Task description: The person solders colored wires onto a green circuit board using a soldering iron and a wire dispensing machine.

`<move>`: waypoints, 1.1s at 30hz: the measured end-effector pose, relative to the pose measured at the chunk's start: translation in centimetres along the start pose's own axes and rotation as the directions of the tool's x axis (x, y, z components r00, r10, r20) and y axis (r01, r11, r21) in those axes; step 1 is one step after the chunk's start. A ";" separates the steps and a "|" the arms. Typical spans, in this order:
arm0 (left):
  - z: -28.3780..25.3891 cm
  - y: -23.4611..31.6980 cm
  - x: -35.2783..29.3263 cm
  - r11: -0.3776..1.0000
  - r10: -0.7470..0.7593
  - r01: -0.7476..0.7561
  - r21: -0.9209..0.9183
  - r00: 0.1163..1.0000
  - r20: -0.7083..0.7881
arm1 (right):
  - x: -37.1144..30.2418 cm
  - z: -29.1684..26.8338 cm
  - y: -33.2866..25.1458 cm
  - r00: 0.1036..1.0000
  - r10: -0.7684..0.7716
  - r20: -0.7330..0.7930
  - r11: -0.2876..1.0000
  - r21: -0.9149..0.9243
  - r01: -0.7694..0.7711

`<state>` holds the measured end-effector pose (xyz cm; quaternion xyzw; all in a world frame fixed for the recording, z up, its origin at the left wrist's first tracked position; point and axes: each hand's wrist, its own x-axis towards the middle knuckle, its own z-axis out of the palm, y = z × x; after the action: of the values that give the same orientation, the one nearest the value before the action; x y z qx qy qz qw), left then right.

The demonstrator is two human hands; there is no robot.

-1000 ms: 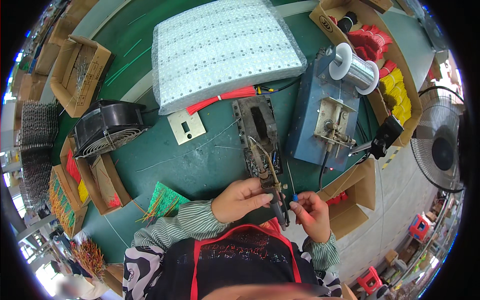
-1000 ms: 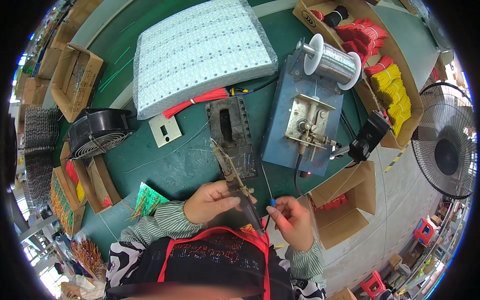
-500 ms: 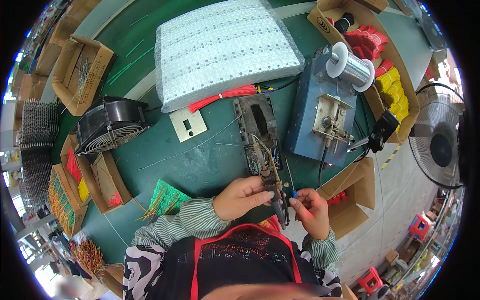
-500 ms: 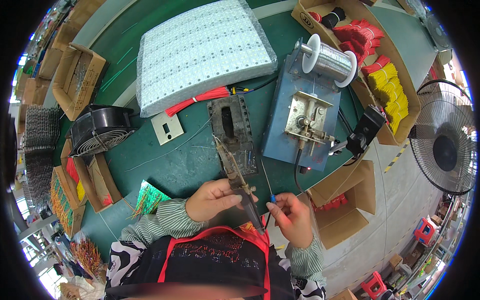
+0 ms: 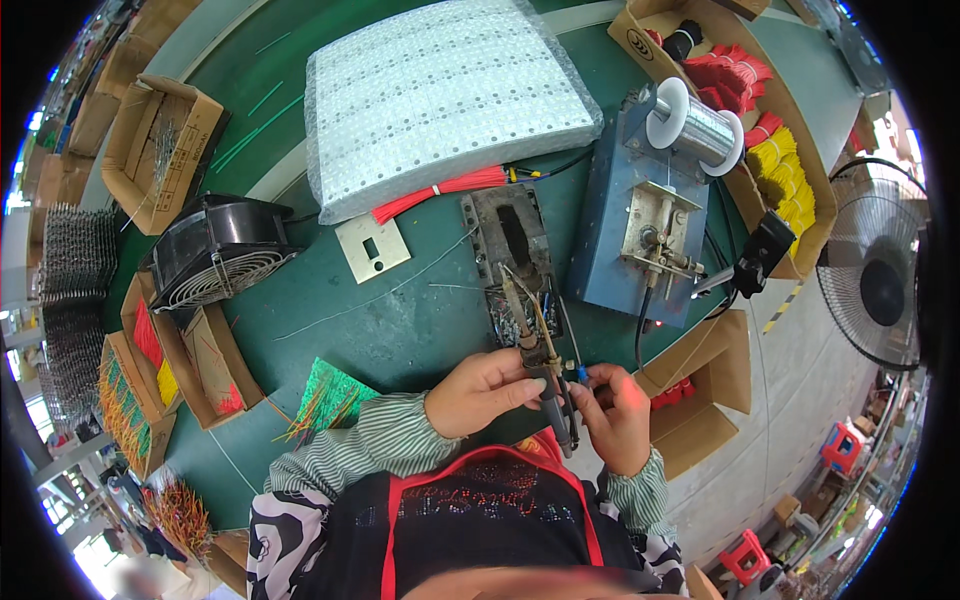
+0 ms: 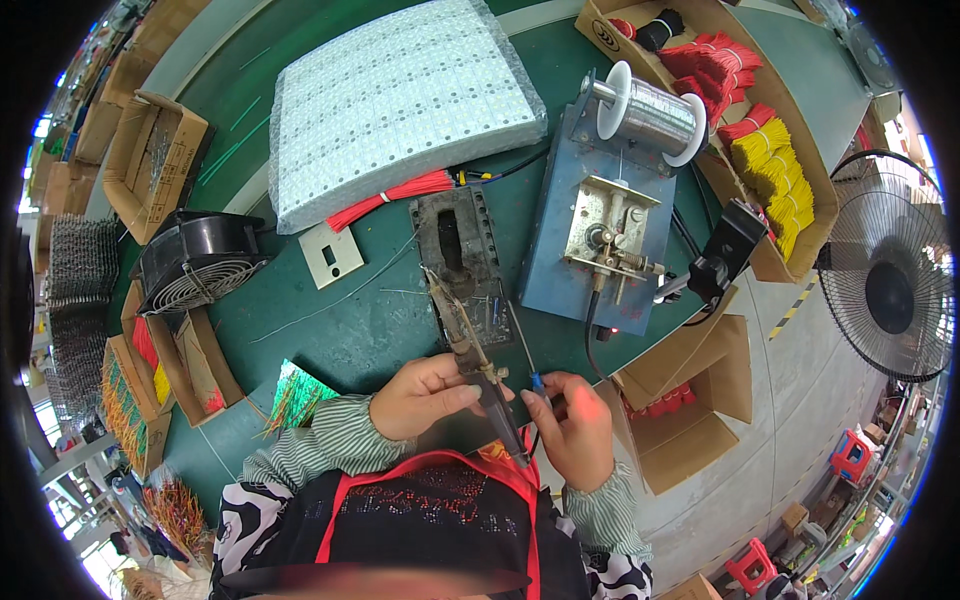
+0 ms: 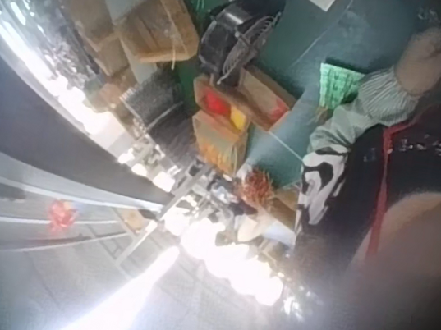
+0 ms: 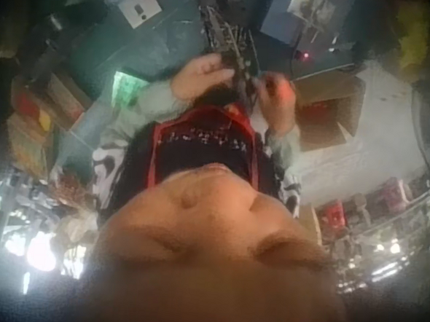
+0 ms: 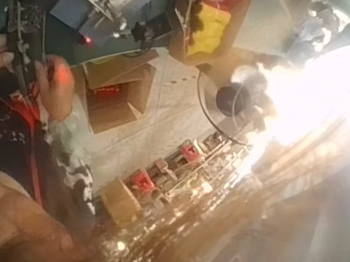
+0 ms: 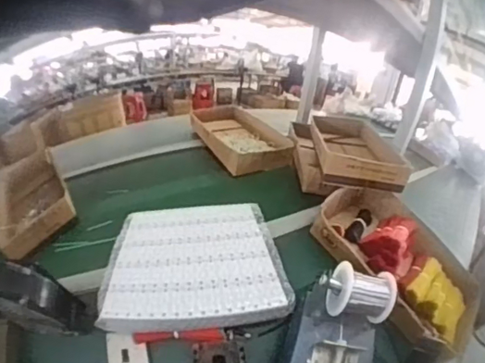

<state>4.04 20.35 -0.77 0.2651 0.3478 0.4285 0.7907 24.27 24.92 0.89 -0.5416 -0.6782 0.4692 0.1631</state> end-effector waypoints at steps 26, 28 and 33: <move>0.0 -0.4 0.0 0.999 0.048 -0.048 0.012 0.999 -0.019 | 0.3 0.2 -0.7 0.986 -0.169 0.011 0.969 -0.180 0.168; -0.1 -0.6 0.0 0.998 0.057 -0.056 0.029 0.998 -0.024 | 0.2 0.0 -0.7 0.989 -0.150 0.010 0.968 -0.202 0.149; 0.1 -0.5 0.1 0.998 0.058 -0.058 0.019 0.998 -0.025 | 0.0 -0.3 -0.6 0.987 -0.158 0.003 0.974 -0.164 0.157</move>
<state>4.37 20.19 -1.12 0.2767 0.3537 0.4513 0.7711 24.13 25.05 1.51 -0.5000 -0.7543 0.3948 0.1583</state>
